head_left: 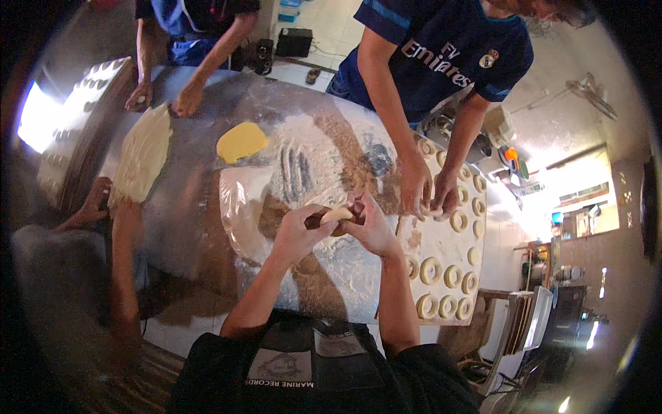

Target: The person shapes dough pieces into ring shapes by hand and places them on a wooden board. They then carry the board to a wooden rack and place it on a shelf among other boards of dough.

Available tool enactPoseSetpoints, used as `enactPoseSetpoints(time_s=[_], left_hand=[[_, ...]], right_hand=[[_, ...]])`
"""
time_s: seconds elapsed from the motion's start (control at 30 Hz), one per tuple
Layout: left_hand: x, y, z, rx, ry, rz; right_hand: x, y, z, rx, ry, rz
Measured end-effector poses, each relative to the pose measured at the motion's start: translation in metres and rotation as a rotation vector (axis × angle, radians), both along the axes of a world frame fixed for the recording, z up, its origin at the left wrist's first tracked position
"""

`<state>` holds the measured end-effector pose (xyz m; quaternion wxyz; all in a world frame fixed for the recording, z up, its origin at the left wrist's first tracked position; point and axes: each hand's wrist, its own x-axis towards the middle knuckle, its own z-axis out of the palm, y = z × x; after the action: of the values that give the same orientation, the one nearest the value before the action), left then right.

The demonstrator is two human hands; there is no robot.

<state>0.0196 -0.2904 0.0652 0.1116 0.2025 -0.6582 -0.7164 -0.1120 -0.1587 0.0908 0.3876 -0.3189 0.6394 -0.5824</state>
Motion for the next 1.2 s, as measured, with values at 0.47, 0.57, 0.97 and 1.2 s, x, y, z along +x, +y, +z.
enactPoseSetpoints(time_s=[0.47, 0.57, 0.97, 1.2], left_hand=[[-0.007, 0.019, -0.034, -0.042, 0.54, 0.278], [0.0, 0.029, -0.059, 0.466, 0.778, 0.249], [-0.032, 0.084, -0.016, -0.172, 0.274, 0.222], [-0.065, 0.128, -0.007, -0.278, 0.238, 0.143]], right_hand=[[0.021, 0.004, -0.036, -0.383, -0.332, -0.008], [0.018, 0.012, -0.035, -0.39, -0.351, -0.078], [0.015, 0.068, -0.032, -0.452, -0.189, -0.006], [0.002, 0.101, -0.012, -0.427, 0.079, -0.209]])
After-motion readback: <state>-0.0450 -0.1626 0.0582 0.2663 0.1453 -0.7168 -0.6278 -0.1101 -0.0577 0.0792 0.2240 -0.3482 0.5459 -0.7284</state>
